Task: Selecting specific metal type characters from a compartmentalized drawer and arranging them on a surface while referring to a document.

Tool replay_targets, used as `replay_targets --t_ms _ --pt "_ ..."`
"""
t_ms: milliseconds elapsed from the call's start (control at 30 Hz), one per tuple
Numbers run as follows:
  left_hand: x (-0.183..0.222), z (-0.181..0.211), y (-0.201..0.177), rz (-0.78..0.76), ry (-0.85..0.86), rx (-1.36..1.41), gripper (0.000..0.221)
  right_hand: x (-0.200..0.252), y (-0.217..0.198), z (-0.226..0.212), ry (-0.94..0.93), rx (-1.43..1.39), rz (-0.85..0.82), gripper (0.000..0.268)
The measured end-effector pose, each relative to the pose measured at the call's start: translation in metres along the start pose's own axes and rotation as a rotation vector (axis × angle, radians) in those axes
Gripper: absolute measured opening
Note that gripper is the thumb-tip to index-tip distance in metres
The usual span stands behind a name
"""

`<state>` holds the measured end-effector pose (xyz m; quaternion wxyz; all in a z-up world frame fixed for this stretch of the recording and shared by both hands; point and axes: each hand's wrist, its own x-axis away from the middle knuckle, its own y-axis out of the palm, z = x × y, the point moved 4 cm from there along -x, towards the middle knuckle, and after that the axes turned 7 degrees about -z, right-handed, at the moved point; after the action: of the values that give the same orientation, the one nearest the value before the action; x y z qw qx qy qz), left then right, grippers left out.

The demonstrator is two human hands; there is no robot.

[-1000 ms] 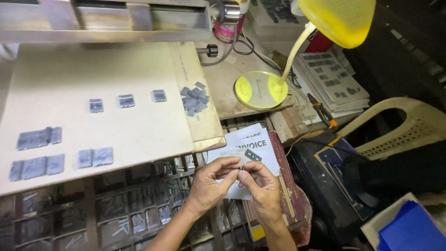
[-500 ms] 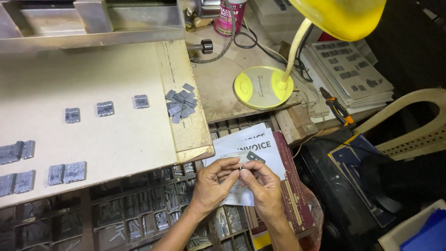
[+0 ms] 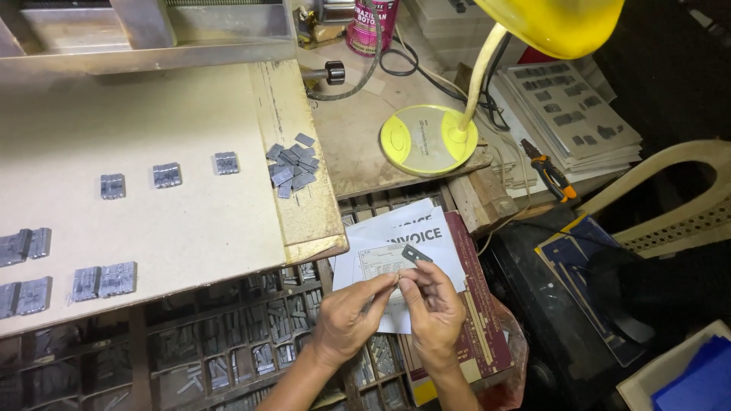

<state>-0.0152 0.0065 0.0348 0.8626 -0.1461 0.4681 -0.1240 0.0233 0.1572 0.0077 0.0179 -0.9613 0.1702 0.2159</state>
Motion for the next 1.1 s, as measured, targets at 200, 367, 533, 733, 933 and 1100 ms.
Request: replay_targets --t_ms 200,367,533,733,933,1100 --pt "0.005 0.004 0.0 0.014 0.042 -0.066 0.038 0.007 0.004 -0.002 -0.065 0.042 0.08 0.042" --pt "0.003 0.008 -0.001 0.032 0.032 -0.064 0.038 0.009 0.002 -0.001 -0.056 0.033 0.085 0.042" --pt "0.002 0.009 0.0 0.051 0.035 -0.071 0.038 0.007 0.003 -0.005 -0.112 0.048 0.104 0.044" --pt "0.0 0.009 0.0 0.056 0.044 -0.07 0.039 0.005 0.0 -0.005 -0.075 0.068 0.11 0.045" --pt "-0.002 0.006 0.001 0.04 0.061 -0.052 0.04 0.001 -0.001 -0.003 -0.08 0.035 0.095 0.046" --pt "-0.004 0.005 0.0 0.033 0.077 -0.058 0.041 -0.002 -0.002 -0.004 -0.051 0.052 0.093 0.047"
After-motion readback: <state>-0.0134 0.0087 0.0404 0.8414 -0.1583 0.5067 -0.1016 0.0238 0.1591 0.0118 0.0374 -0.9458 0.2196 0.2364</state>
